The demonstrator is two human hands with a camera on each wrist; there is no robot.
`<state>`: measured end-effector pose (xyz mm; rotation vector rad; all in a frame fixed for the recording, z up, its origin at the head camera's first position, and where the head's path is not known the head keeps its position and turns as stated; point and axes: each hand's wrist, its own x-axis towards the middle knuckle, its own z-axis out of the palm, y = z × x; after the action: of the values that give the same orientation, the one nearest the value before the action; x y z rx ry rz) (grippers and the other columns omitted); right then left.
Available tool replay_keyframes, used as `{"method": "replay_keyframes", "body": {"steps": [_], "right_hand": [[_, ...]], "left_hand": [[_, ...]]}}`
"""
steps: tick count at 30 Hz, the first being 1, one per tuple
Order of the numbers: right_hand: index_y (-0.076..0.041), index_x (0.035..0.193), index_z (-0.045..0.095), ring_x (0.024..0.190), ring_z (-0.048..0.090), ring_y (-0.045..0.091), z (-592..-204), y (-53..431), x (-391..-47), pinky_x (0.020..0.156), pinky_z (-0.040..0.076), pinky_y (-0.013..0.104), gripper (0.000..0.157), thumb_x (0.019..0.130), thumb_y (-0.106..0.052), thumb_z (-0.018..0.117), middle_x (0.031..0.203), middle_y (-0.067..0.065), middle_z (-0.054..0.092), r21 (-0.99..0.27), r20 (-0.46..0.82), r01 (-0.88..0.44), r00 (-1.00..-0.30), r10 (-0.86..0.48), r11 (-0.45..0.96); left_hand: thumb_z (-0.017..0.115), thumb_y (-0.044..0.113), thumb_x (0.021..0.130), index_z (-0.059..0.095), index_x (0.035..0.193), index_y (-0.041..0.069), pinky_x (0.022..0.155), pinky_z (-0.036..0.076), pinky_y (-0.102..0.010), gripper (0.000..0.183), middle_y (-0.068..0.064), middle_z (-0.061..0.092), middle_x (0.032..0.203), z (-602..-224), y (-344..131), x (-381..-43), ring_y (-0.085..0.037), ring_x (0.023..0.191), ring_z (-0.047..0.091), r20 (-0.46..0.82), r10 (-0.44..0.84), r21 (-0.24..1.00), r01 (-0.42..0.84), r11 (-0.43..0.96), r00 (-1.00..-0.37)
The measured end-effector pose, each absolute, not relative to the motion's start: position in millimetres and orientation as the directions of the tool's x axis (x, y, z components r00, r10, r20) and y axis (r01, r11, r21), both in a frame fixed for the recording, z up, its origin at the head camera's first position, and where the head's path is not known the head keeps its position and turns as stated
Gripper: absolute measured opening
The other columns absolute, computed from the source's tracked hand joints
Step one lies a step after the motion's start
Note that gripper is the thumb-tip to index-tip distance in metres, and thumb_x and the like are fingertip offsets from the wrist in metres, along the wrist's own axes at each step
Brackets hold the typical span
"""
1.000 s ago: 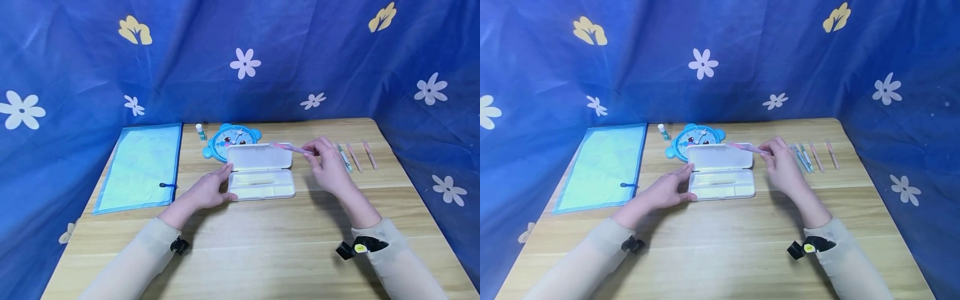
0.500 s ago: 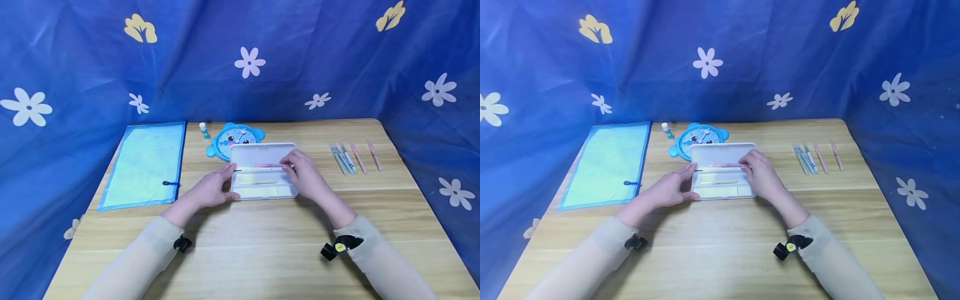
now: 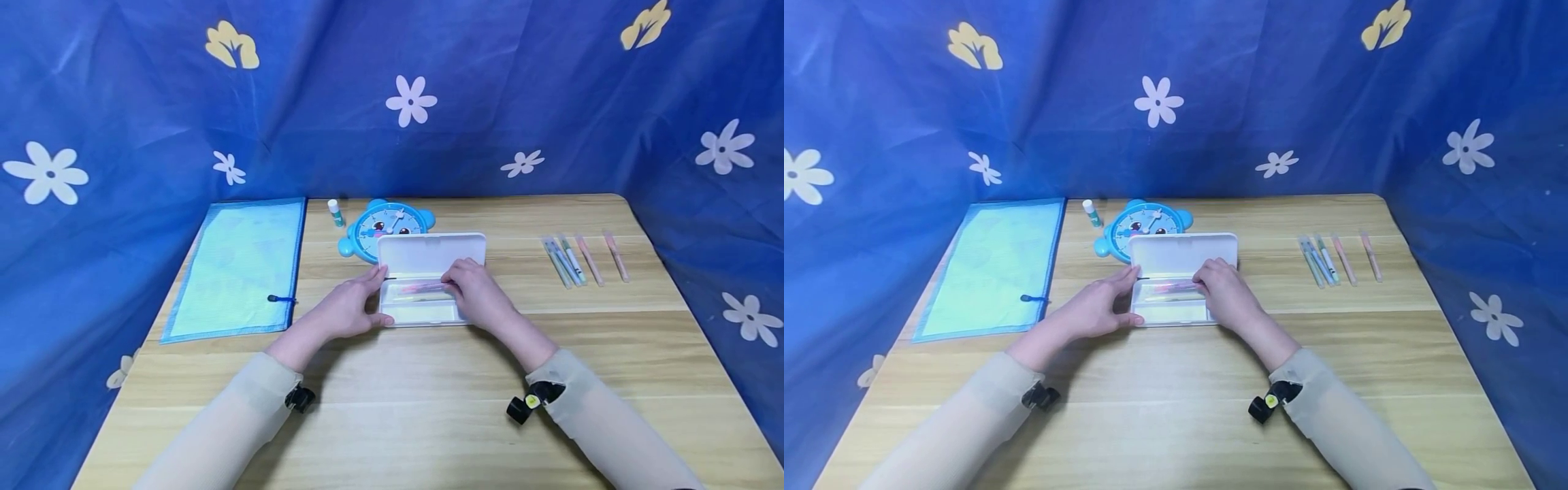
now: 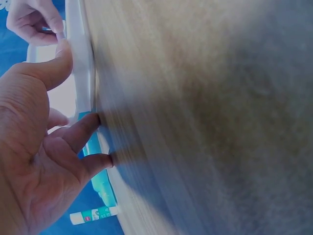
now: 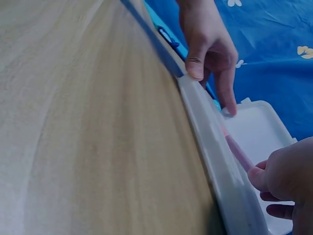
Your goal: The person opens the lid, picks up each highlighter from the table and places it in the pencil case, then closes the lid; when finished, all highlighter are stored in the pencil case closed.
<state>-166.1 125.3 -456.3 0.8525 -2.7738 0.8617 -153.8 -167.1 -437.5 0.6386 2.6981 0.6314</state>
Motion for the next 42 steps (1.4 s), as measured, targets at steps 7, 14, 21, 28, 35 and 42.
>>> {"method": "replay_keyframes", "body": {"steps": [7,14,21,28,35,42], "right_hand": [[-0.001,0.104,0.081,0.095,0.064,0.025,-460.7,123.3,-164.7,0.086,0.056,0.043,0.009,0.097,-0.002,0.075,0.095,0.005,0.070,-0.462,0.224,-0.574,-0.813,-0.538,0.676],[0.000,0.107,0.081,0.099,0.066,0.026,-461.6,123.8,-164.8,0.092,0.058,0.042,0.012,0.098,0.001,0.073,0.099,0.008,0.072,-0.485,0.199,-0.585,-0.798,-0.569,0.650],[-0.001,0.110,0.080,0.100,0.066,0.025,-459.0,127.2,-165.3,0.092,0.058,0.040,0.013,0.099,0.000,0.073,0.101,0.007,0.071,-0.494,0.182,-0.563,-0.812,-0.554,0.663],[0.003,0.112,0.079,0.102,0.065,0.029,-450.6,138.8,-164.6,0.092,0.057,0.045,0.016,0.097,-0.001,0.075,0.103,0.010,0.072,-0.494,0.230,-0.574,-0.811,-0.538,0.654],[0.003,0.117,0.077,0.102,0.068,0.030,-439.2,156.2,-162.7,0.091,0.058,0.047,0.020,0.097,0.000,0.074,0.107,0.012,0.072,-0.521,0.248,-0.539,-0.838,-0.487,0.662],[0.002,0.123,0.075,0.110,0.068,0.035,-427.3,180.4,-160.3,0.095,0.057,0.053,0.026,0.097,-0.001,0.075,0.119,0.015,0.072,-0.591,0.264,-0.468,-0.882,-0.390,0.658]], "left_hand": [[0.084,0.048,0.090,0.021,0.167,0.007,0.125,0.028,-0.049,0.108,-0.017,0.019,0.171,-437.4,-166.4,-153.7,-0.039,0.154,0.030,-0.184,0.483,0.479,0.352,0.805,-0.856],[0.084,0.048,0.090,0.021,0.167,0.007,0.125,0.028,-0.050,0.108,-0.017,0.020,0.171,-439.9,-166.9,-155.2,-0.040,0.153,0.031,-0.174,0.484,0.478,0.356,0.803,-0.858],[0.084,0.048,0.090,0.021,0.167,0.006,0.125,0.028,-0.050,0.108,-0.018,0.020,0.171,-439.7,-167.1,-155.2,-0.040,0.154,0.030,-0.172,0.487,0.481,0.359,0.800,-0.856],[0.084,0.047,0.090,0.021,0.167,0.006,0.125,0.028,-0.049,0.108,-0.017,0.020,0.171,-439.6,-167.3,-155.0,-0.040,0.154,0.030,-0.173,0.491,0.482,0.362,0.798,-0.854],[0.084,0.047,0.090,0.021,0.167,0.006,0.125,0.027,-0.049,0.108,-0.017,0.019,0.171,-439.5,-167.1,-155.1,-0.040,0.154,0.029,-0.174,0.489,0.482,0.360,0.799,-0.854],[0.084,0.047,0.090,0.021,0.167,0.006,0.125,0.027,-0.050,0.108,-0.018,0.019,0.171,-439.2,-166.4,-154.7,-0.040,0.154,0.029,-0.178,0.484,0.483,0.352,0.802,-0.857]]}}
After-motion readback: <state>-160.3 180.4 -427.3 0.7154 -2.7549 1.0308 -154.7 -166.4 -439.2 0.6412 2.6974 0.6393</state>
